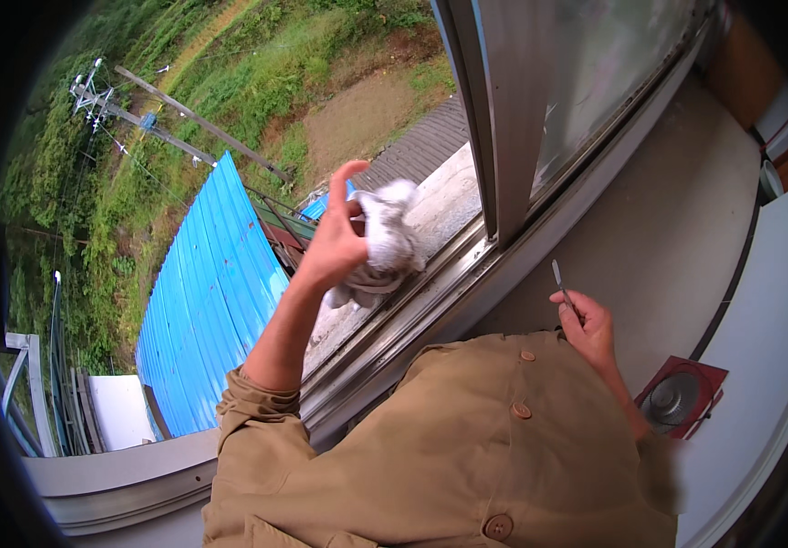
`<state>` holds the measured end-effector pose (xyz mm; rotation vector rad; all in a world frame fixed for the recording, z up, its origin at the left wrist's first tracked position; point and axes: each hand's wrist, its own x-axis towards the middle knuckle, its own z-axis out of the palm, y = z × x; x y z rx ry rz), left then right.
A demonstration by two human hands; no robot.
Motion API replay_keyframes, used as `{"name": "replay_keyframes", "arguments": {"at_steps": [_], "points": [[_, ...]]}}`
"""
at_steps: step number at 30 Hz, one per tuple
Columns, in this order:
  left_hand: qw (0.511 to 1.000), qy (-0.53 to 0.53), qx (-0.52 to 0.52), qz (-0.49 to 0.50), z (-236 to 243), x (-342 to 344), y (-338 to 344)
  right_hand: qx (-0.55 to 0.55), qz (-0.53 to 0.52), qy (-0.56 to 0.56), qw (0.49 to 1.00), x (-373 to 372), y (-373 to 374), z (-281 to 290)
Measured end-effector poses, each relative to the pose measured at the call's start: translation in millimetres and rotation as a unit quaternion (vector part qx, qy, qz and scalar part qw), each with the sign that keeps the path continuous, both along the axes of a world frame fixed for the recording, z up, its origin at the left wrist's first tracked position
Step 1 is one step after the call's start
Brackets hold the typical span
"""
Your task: The person wipes the exterior window frame and sill with a white cloth, moving along the length of the frame. They occasionally use a small metal tool to scrape or pry at the frame while continuing to wipe. The person remains standing at the open window throughout.
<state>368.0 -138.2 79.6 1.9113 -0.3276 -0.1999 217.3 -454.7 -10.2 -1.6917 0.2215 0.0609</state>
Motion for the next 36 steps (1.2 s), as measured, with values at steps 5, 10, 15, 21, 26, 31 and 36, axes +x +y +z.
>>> {"name": "replay_keyframes", "arguments": {"at_steps": [5,10,15,21,26,31,36], "points": [[0.982,-0.056,0.167,-0.065,-39.2,-3.5,-53.3,-0.025,-0.016,-0.007,1.000,-7.5,-10.7,-5.0],[0.958,-0.127,0.193,-0.167,-52.8,-8.5,-64.7,0.013,-0.057,-0.007,0.998,-17.0,-19.9,-6.5],[0.898,-0.246,0.299,-0.211,-54.0,-17.1,-64.2,-0.002,-0.059,0.004,0.998,-19.7,-26.4,-3.1],[0.854,-0.284,0.389,-0.198,-66.3,-17.7,-57.1,0.005,-0.057,0.011,0.998,-24.6,-31.0,-8.7],[0.861,-0.246,0.389,-0.214,-60.5,-8.4,-69.3,0.027,-0.031,0.017,0.999,-19.5,-25.9,-6.4],[0.898,-0.231,0.293,-0.234,-63.1,4.0,-71.1,-0.001,0.003,0.031,1.000,-18.9,-19.3,0.2],[0.881,-0.226,0.303,-0.284,-58.4,9.8,-69.3,0.004,-0.001,0.023,1.000,-21.4,-23.0,-1.4]]}}
